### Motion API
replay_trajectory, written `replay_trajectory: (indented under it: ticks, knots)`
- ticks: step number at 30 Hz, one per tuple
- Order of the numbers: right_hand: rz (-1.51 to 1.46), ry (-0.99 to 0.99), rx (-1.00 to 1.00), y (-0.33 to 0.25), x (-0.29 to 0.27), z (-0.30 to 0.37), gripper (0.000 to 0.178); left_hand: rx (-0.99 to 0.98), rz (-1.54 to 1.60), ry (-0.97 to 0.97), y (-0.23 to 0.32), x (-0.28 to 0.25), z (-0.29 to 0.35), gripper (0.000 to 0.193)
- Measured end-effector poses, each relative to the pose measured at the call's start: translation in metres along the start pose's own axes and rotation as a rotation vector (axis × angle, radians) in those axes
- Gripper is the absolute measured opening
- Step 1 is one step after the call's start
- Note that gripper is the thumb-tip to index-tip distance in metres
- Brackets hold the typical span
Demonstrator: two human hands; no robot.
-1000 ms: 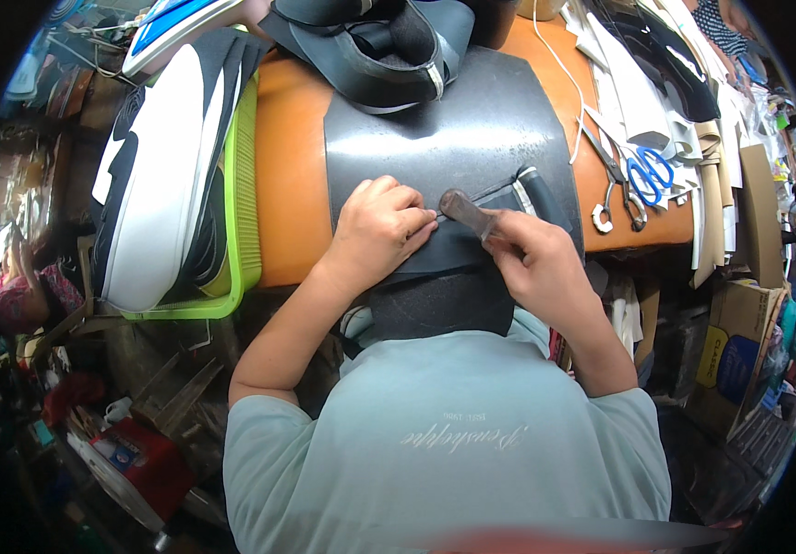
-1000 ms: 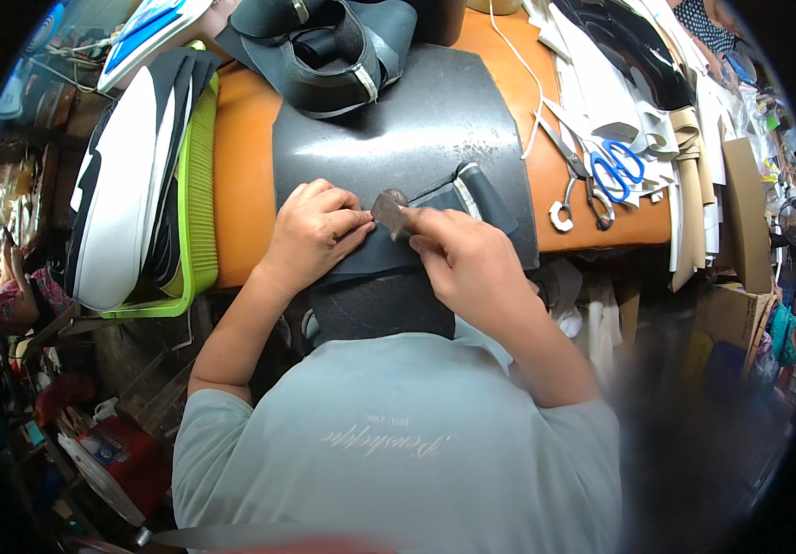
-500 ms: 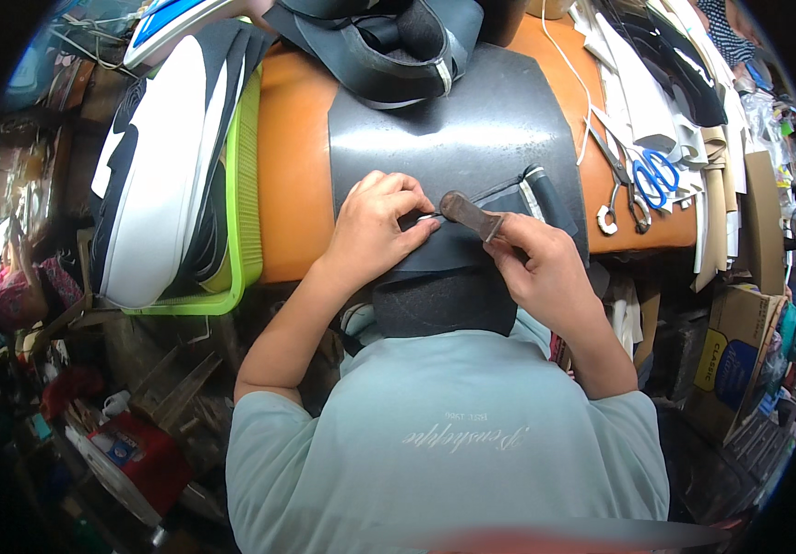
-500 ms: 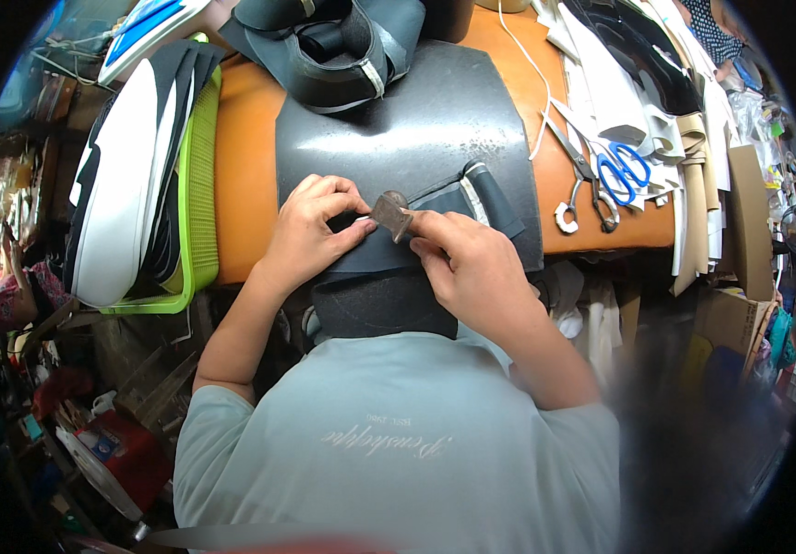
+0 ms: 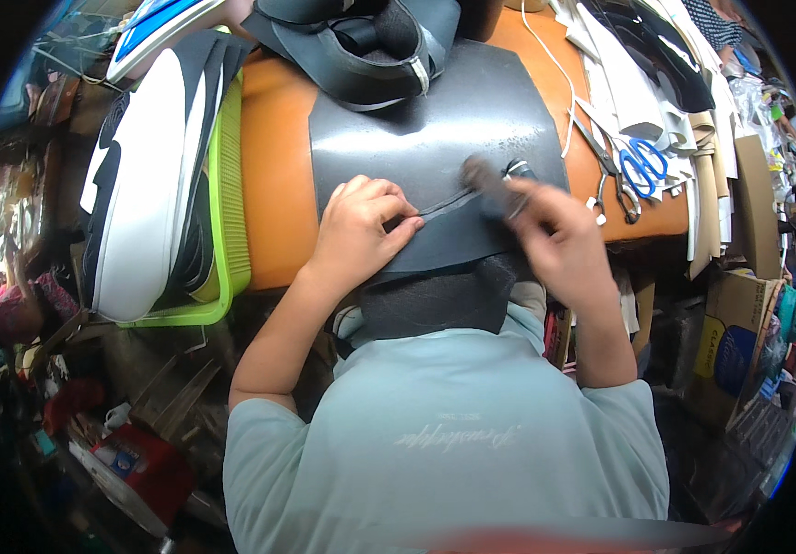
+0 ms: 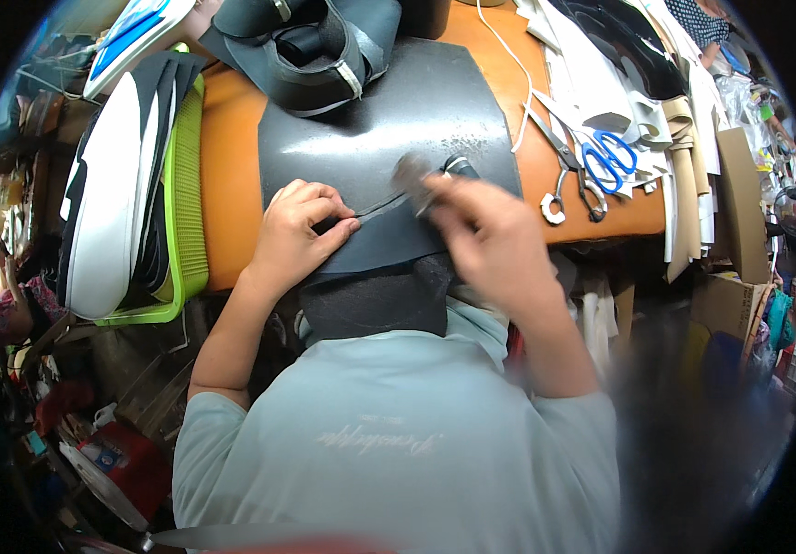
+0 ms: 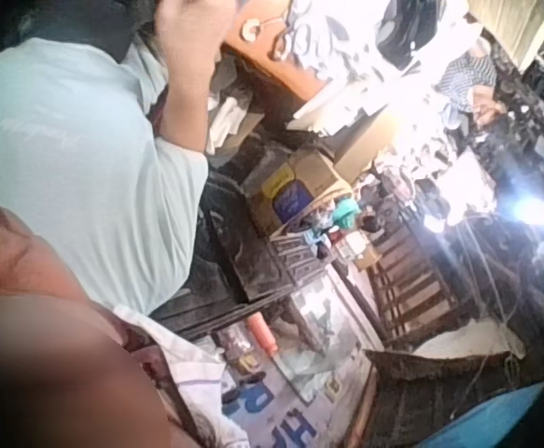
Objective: The person hand-sews a black shoe upper using a needle and white thread, pulling the thread through the material and securing it. They then use a hammer to tap along the stitched seam to flatten and set it. The person flips the shoe part over to inspect the seam and continues hammering the edges.
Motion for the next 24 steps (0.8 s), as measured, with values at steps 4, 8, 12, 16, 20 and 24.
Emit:
replay_trajectory:
  ticks: [4, 8, 12, 16, 20, 24]
  knots:
    - [0.115, 0.236, 0.169, 0.065, -0.053, 0.015, 0.040, -0.004, 0.098, -0.040, 0.001, 0.002, 0.000, 0.016]
    - [0.315, 0.230, 0.366, 0.120, -0.070, 0.014, 0.039, -0.207, 0.817, -0.173, -0.019, 0.028, -0.001, 0.020]
    - [0.398, 0.272, 0.285, 0.077, -0.073, 0.004, 0.030, -0.107, 1.408, -0.210, 0.003, 0.025, -0.009, 0.028]
    - [-0.162, 0.167, -0.228, -0.048, -0.074, 0.012, 0.027, -0.031, 1.128, 0.421, 0.003, -0.065, 0.021, 0.017]
    - [-0.250, -0.181, -0.702, -0.146, -0.062, 0.018, 0.046, 0.209, 0.780, 0.508, 0.060, -0.095, 0.038, 0.019]
    - [-0.343, -0.361, -0.740, -0.161, -0.070, 0.025, 0.045, 0.182, 0.535, -0.054, 0.090, -0.017, -0.011, 0.036]
Point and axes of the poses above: each hand's wrist, its own z-axis away from the middle knuckle, its own x-axis out of the palm, y = z × x, the point moved 10 cm from there along -z, towards the middle knuckle, and after that the axes turned 14 degrees about -y, right-handed, at the moved point
